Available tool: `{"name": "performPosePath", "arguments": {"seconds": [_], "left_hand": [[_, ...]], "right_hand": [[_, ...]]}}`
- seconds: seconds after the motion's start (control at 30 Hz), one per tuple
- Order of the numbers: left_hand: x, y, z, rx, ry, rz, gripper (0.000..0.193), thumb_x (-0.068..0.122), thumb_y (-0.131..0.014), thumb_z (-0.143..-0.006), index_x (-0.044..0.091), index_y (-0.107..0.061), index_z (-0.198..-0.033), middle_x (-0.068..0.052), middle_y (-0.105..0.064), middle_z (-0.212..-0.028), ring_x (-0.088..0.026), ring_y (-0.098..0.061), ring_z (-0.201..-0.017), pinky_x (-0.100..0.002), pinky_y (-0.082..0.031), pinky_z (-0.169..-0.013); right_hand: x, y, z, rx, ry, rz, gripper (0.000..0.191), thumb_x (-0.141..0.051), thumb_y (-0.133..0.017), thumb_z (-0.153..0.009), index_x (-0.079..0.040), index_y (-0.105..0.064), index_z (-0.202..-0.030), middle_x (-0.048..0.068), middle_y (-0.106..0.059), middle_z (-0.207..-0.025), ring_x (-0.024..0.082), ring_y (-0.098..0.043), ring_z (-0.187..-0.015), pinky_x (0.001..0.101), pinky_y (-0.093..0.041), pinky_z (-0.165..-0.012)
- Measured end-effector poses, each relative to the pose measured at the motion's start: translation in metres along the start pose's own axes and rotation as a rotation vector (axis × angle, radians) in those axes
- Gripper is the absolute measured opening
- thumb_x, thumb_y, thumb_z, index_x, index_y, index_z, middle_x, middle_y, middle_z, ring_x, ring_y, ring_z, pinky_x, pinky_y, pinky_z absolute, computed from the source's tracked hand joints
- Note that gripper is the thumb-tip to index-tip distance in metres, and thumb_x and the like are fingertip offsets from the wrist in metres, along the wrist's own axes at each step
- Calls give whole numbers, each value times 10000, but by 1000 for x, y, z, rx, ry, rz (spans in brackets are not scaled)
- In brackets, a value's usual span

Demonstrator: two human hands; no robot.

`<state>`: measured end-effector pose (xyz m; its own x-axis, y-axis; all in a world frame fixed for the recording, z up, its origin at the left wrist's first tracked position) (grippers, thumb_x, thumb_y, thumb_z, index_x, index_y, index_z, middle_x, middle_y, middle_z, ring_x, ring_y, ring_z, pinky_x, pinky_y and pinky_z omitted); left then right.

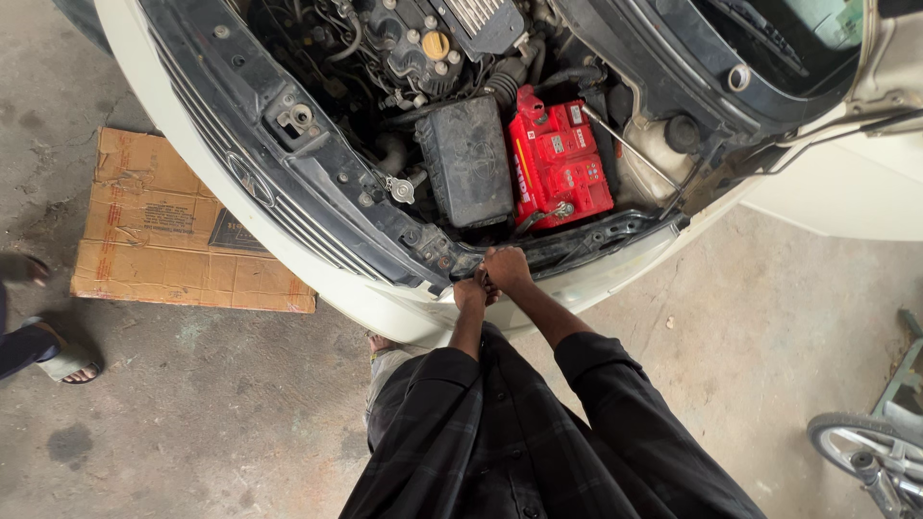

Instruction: The person works under the open hood of a car, using a spanner to loosen and tighten bolts on the front panel and near the car battery. They steady the battery with one hand while turning the wrench with the other, and later hold a small bottle near the engine bay.

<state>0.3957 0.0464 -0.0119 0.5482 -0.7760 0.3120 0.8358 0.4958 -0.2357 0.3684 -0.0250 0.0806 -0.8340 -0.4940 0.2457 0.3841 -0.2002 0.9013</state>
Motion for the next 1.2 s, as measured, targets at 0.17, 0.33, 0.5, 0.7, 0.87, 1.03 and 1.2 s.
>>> {"name": "performPosePath", "arguments": {"seconds": [0.17, 0.33, 0.5, 0.7, 0.87, 1.03, 1.2], "left_hand": [[-2, -1, -4, 93, -67, -68, 569, 471, -729, -940, -50, -688, -715, -135, -684, -613, -231, -650, -451, -348, -533, -409], [7, -2, -4, 228, -270, -214, 612, 468, -680, -987, -76, -724, -710, -130, -665, -609, -222, -582, -439, -404, -457, -441], [7, -2, -4, 222, -229, -253, 546, 457, -677, -977, -36, -732, -750, -91, -705, -666, -179, -624, -496, -400, -482, -452], [-4, -14, -7, -13, -88, 63, 506, 438, -649, -1000, 0, -678, -748, -106, -667, -648, -239, -638, -497, -374, -523, -423], [-6, -14, -12, -14, -78, 87, 549, 445, -659, -1023, -5, -620, -711, -107, -639, -622, -243, -610, -470, -364, -495, -392], [-12, -14, -22, -38, -22, 83, 499, 413, -685, -976, -20, -625, -735, -142, -701, -664, -250, -638, -478, -361, -499, -397], [-13, -10, -25, -22, 1, 2, 506, 402, -694, -981, -58, -660, -774, -168, -721, -677, -247, -661, -484, -361, -526, -412]], "right_hand": [[10, -17, -3, -74, -168, -147, 323, -379, -601, -1018, -74, -699, -973, 97, -762, -791, 275, -764, -752, 435, -549, -637], [25, -36, -8, -237, -416, -286, 236, -377, -679, -872, -180, -808, -901, 69, -771, -880, 275, -753, -832, 416, -550, -646], [17, -40, -15, -331, -304, -55, 163, -287, -644, -895, -219, -793, -902, -6, -768, -841, 244, -756, -776, 463, -540, -548], [7, -28, -12, -39, -16, 262, 393, -472, -587, -857, -126, -775, -860, 43, -746, -830, 241, -731, -760, 447, -529, -441], [26, -42, -4, -173, -221, -267, 312, -395, -598, -921, -142, -780, -903, 101, -765, -877, 297, -745, -861, 465, -532, -643], [31, -43, -11, -137, -179, -308, 374, -443, -612, -909, -114, -784, -869, 105, -766, -866, 289, -742, -841, 463, -540, -651], [17, -49, -15, -118, 110, -84, 244, -322, -634, -951, -155, -805, -901, 75, -782, -888, 260, -763, -866, 438, -556, -712]]}}
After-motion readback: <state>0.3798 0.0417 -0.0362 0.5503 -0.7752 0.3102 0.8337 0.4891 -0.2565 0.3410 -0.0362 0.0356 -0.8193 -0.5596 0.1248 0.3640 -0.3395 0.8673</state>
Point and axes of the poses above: each hand's wrist, its own z-axis away from the middle knuckle, its own y-axis out of the back of the hand, x = y × z, the point moved 7 cm from there along -z, towards the middle knuckle
